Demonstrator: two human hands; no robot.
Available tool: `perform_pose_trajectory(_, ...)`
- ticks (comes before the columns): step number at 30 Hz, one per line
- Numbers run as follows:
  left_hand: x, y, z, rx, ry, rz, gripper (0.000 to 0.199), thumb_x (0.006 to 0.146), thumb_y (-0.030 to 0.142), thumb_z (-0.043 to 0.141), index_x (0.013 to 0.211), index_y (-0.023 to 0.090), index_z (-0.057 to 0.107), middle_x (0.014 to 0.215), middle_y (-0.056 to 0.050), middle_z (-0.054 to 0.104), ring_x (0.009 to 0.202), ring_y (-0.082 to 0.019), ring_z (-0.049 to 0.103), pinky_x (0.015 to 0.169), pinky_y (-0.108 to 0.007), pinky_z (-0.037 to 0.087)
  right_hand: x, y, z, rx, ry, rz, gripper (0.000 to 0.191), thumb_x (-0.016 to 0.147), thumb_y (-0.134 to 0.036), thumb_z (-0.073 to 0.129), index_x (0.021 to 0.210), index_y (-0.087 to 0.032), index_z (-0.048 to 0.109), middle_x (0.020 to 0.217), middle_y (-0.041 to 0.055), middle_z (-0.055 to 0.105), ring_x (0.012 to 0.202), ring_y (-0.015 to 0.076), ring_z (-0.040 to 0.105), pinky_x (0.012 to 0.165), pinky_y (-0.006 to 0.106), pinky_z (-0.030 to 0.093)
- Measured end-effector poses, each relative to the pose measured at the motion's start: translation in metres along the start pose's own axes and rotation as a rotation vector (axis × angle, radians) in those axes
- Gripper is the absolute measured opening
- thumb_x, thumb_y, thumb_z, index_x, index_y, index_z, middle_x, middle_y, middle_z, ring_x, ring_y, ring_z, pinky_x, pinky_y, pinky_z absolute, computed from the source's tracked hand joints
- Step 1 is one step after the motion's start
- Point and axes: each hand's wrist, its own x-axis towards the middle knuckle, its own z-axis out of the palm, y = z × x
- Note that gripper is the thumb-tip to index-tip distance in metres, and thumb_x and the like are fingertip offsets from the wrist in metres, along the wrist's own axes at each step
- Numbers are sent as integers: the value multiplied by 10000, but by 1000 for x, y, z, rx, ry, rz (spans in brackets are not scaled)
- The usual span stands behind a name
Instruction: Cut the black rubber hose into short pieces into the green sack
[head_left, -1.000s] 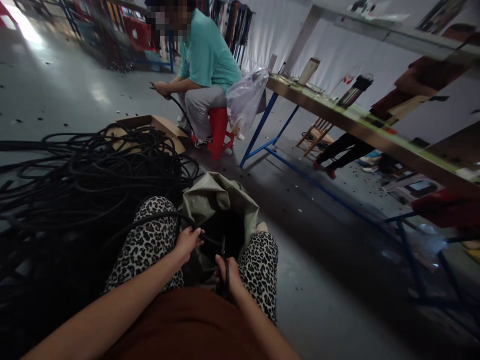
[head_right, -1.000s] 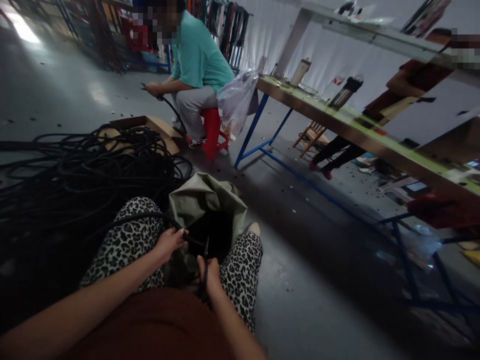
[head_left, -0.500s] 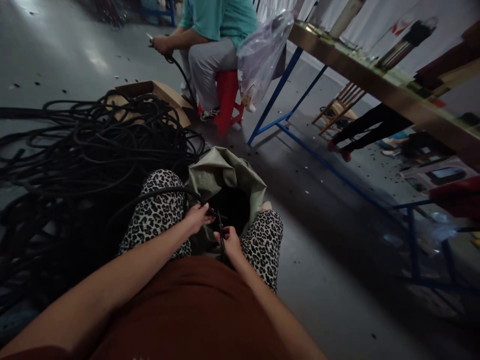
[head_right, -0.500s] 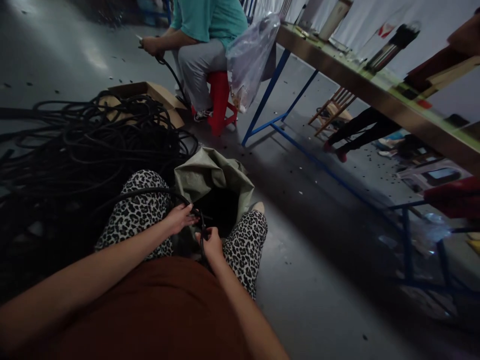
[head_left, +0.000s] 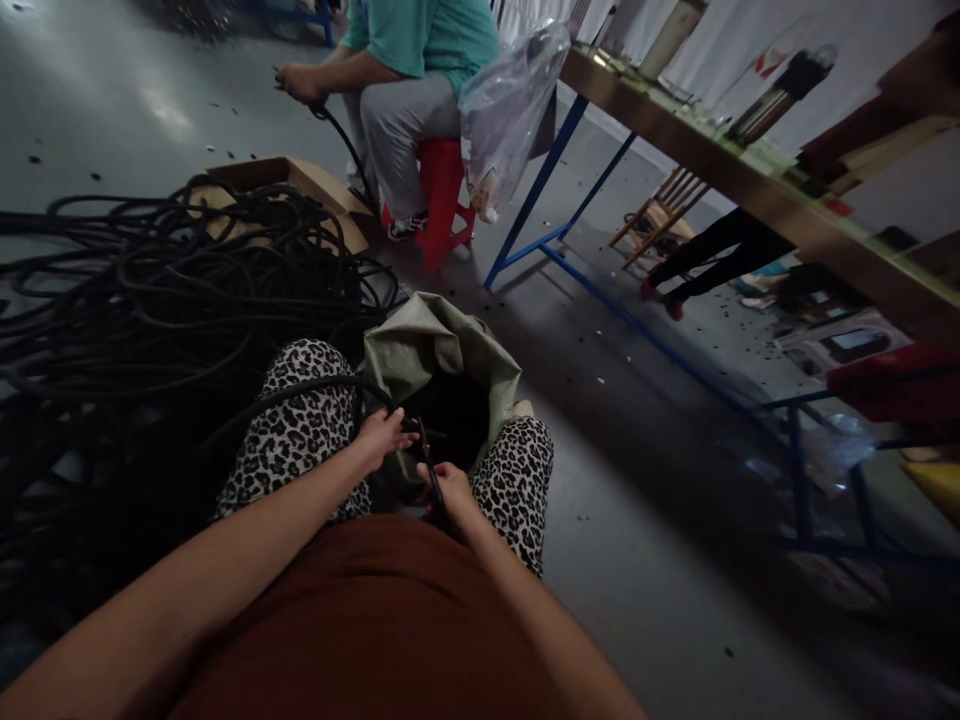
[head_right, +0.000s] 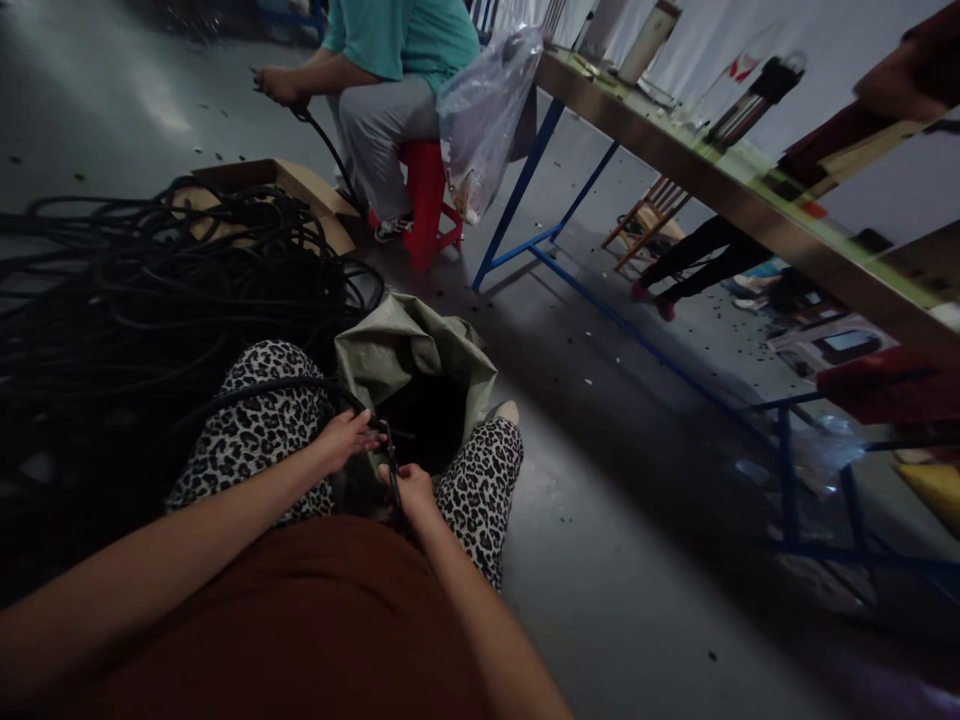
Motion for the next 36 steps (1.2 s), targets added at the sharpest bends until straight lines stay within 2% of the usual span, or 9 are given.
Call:
perform_pose_trajectory(3, 5, 9, -4, 0, 45, 98, 172, 847, 299, 545, 913, 156, 474, 797, -71, 657, 571, -143, 660, 515, -233, 512, 0, 1, -4, 125, 58, -97, 410, 696, -493, 680, 820, -152, 488, 485, -59, 530, 354, 78, 478, 366, 170, 353)
perform_pose_trajectory(6, 7, 16, -7, -24, 48, 159, 164, 861, 296, 520, 929, 151, 483, 790, -69, 662, 590, -135, 662, 532, -224, 509, -1, 3, -8, 218, 90, -88, 491, 666, -585, 664, 805, -153, 476, 531, -46, 543, 394, 84, 514, 389, 174, 374)
perform_pose_trajectory(9, 7, 19, -9, -43, 45, 177, 181, 856, 306, 527, 943, 152, 487, 814, -76, 671, 594, -137, 662, 526, -222, 500, -3, 5, -11, 200, 84, -45, 537, 666, -655, 617, 786, -151, 479, 519, -33, 541, 399, 98, 530, 369, 171, 352)
perform_pose_trajectory(13, 6, 20, -12, -55, 63, 186, 195, 850, 317, 534, 938, 149, 489, 835, -89, 682, 573, -126, 651, 491, -197, 471, -4, 4, -10, 105, 47, -13, 529, 686, -658, 598, 746, -142, 496, 478, -28, 520, 373, 102, 518, 361, 178, 350)
perform_pose_trajectory(16, 5, 20, -13, -46, 55, 192, 198, 848, 328, 533, 911, 145, 495, 805, -78, 686, 568, -115, 642, 473, -176, 452, -3, 4, -7, 47, 21, -8, 470, 721, -600, 604, 727, -147, 479, 463, -34, 509, 363, 106, 521, 360, 183, 357)
perform_pose_trajectory(20, 6, 19, -13, -43, 63, 197, 202, 836, 340, 546, 877, 148, 497, 759, -53, 683, 561, -109, 635, 466, -171, 443, -1, 6, -5, -16, -36, 7, 325, 756, -417, 640, 745, -162, 440, 512, -31, 551, 372, 110, 548, 357, 174, 356)
perform_pose_trajectory(26, 9, 16, -11, -46, 92, 231, 185, 841, 316, 540, 874, 139, 503, 726, -47, 672, 526, -102, 620, 470, -190, 450, 3, 14, -4, -28, -53, -10, 222, 709, -203, 661, 830, -142, 486, 594, -44, 552, 425, 93, 571, 396, 164, 392)
perform_pose_trajectory(36, 1, 15, -6, 1, 76, 201, 183, 836, 298, 556, 856, 119, 524, 708, -52, 667, 505, -108, 622, 462, -199, 467, 7, 14, -2, -26, -85, 56, 345, 770, -447, 637, 811, -140, 485, 644, -6, 566, 408, 109, 569, 405, 208, 432)
